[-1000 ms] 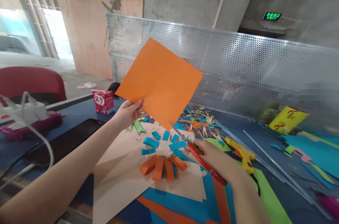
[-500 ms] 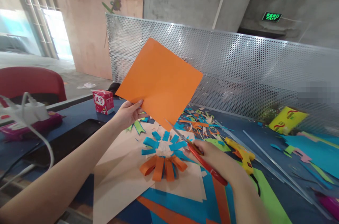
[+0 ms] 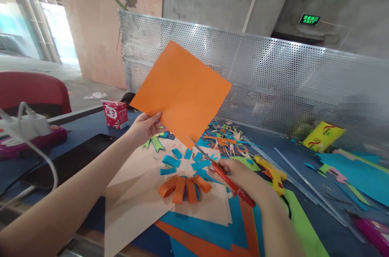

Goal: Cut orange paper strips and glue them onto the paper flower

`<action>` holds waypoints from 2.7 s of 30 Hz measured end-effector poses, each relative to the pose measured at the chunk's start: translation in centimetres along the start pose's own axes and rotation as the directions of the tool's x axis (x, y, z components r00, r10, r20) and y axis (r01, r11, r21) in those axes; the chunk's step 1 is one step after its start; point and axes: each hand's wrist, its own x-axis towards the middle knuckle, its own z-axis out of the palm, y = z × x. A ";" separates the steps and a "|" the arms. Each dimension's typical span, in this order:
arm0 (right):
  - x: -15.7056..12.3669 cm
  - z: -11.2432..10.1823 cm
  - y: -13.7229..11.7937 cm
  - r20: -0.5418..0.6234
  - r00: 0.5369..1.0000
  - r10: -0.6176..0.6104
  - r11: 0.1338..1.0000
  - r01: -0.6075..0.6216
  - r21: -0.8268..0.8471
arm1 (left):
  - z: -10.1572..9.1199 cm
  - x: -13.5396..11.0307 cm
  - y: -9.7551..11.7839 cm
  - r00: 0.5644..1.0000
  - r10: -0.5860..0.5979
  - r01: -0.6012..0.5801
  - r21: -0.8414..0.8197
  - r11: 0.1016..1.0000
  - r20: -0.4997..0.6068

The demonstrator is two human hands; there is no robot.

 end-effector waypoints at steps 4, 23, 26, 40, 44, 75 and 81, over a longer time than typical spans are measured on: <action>0.4 -0.2 0.8 0.014 0.999 -0.037 0.999 0.036 0.034 | 0.2 0.0 0.1 1.000 -0.011 0.011 0.001 1.000 -0.017; 0.7 0.0 0.1 0.066 0.998 0.021 0.999 -0.023 0.029 | 0.4 -0.2 0.4 0.999 -0.015 0.016 0.015 1.000 -0.031; 1.2 0.1 1.2 0.093 0.996 -0.008 0.998 0.003 0.061 | 0.4 -0.2 0.4 1.000 -0.011 0.011 0.014 1.000 -0.015; 1.0 0.0 1.5 0.092 0.996 -0.006 0.986 -0.009 0.169 | 0.3 -0.1 0.3 1.000 -0.013 0.014 0.030 0.999 -0.024; 0.8 0.1 1.6 0.109 0.994 -0.021 0.988 0.004 0.154 | 0.3 -0.1 0.1 1.000 -0.014 0.014 0.028 1.000 -0.002; 1.4 0.1 1.8 0.049 0.997 -0.065 0.998 0.064 0.017 | 0.4 -0.1 0.1 1.000 -0.016 0.016 0.019 1.000 -0.023; 2.6 0.7 3.3 0.065 0.995 -0.072 0.988 0.062 0.141 | 0.5 -0.3 -0.3 0.999 -0.018 0.018 0.028 0.999 0.027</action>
